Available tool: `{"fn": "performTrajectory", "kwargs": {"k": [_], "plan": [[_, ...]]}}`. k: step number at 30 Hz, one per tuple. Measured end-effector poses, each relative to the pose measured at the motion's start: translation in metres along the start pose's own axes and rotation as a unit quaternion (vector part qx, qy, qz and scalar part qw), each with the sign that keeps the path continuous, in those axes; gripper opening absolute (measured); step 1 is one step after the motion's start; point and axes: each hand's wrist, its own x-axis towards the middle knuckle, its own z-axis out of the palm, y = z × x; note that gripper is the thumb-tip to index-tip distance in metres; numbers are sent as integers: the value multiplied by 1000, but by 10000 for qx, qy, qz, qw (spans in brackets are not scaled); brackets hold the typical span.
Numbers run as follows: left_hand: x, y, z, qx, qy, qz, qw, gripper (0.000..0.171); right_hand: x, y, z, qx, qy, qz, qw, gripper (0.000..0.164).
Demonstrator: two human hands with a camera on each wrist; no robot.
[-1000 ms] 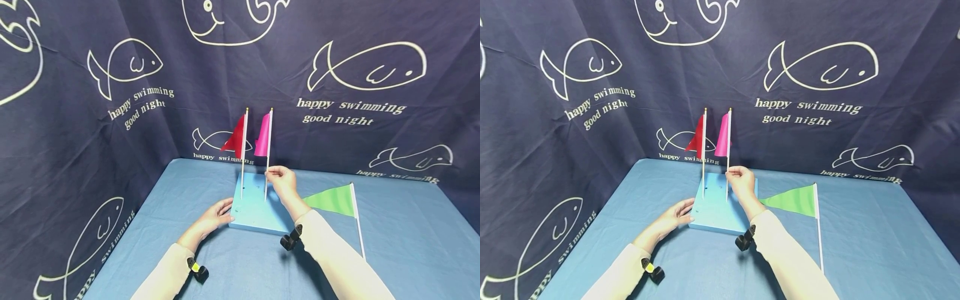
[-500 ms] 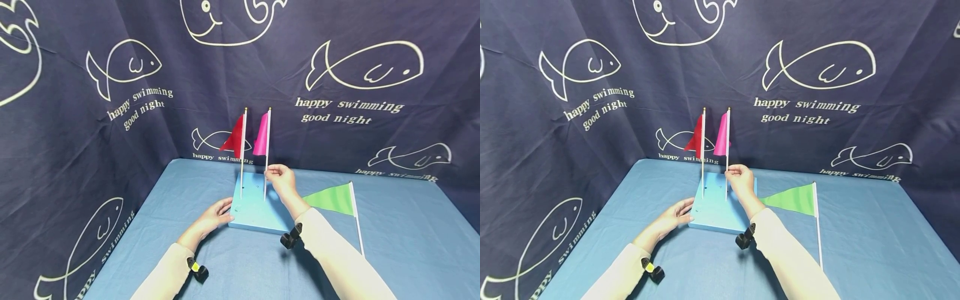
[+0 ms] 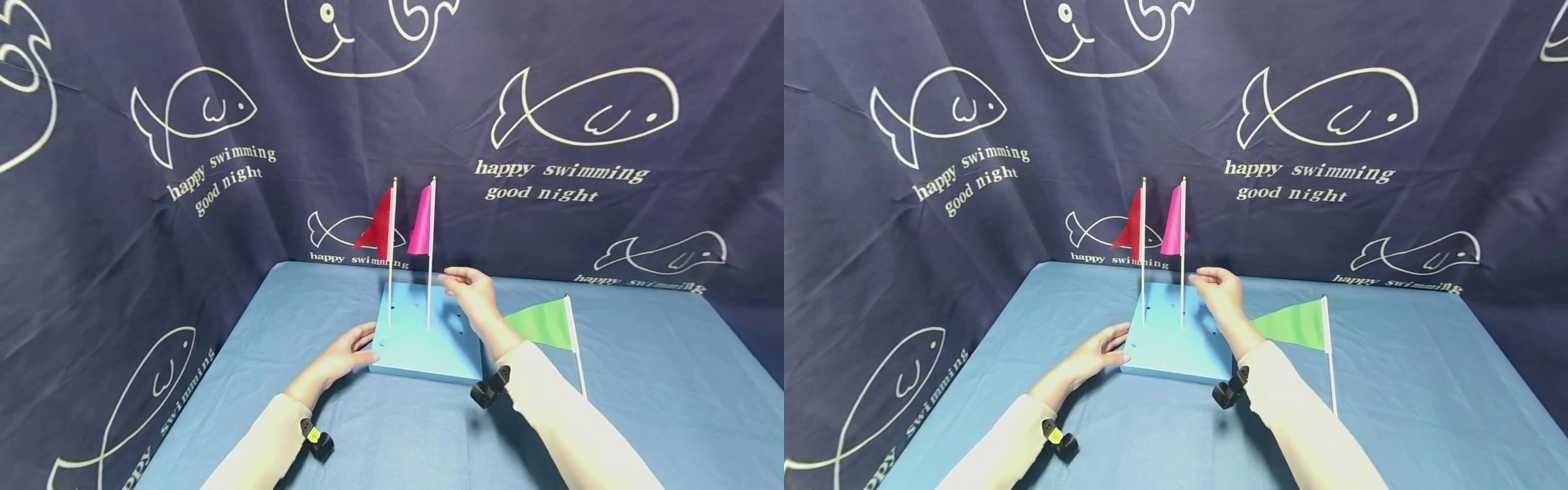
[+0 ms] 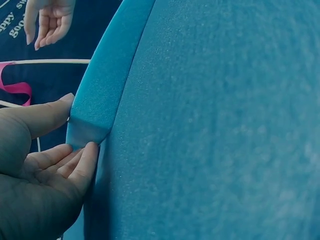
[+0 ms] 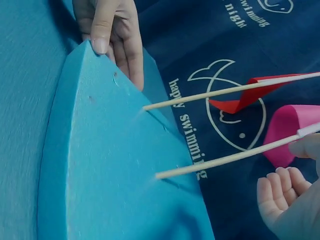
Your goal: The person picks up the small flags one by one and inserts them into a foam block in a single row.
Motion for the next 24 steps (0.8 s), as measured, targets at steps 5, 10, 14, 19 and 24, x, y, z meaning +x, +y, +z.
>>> {"fn": "performTrajectory", "kwargs": {"k": [5, 10, 14, 19, 24], "plan": [[-1, 0, 0, 21, 20, -1, 10000, 71, -3, 1, -17, -390, -116, 180, 9990, 36], [-1, 2, 0, 42, 71, 11, 10000, 71, -4, 3, -38, -775, -201, 290, 9964, 38], [-2, 4, 0, 123, 141, 57, 9998, 70, -7, 4, -55, -909, -260, 401, 9947, 41], [-2, 4, 0, 191, 211, 102, 9995, 68, -10, 7, -76, -1142, -197, 452, 9922, 43], [0, 5, 1, 280, 236, 109, 9993, 68, -14, 12, -96, -1228, -108, 369, 9917, 42]]}}
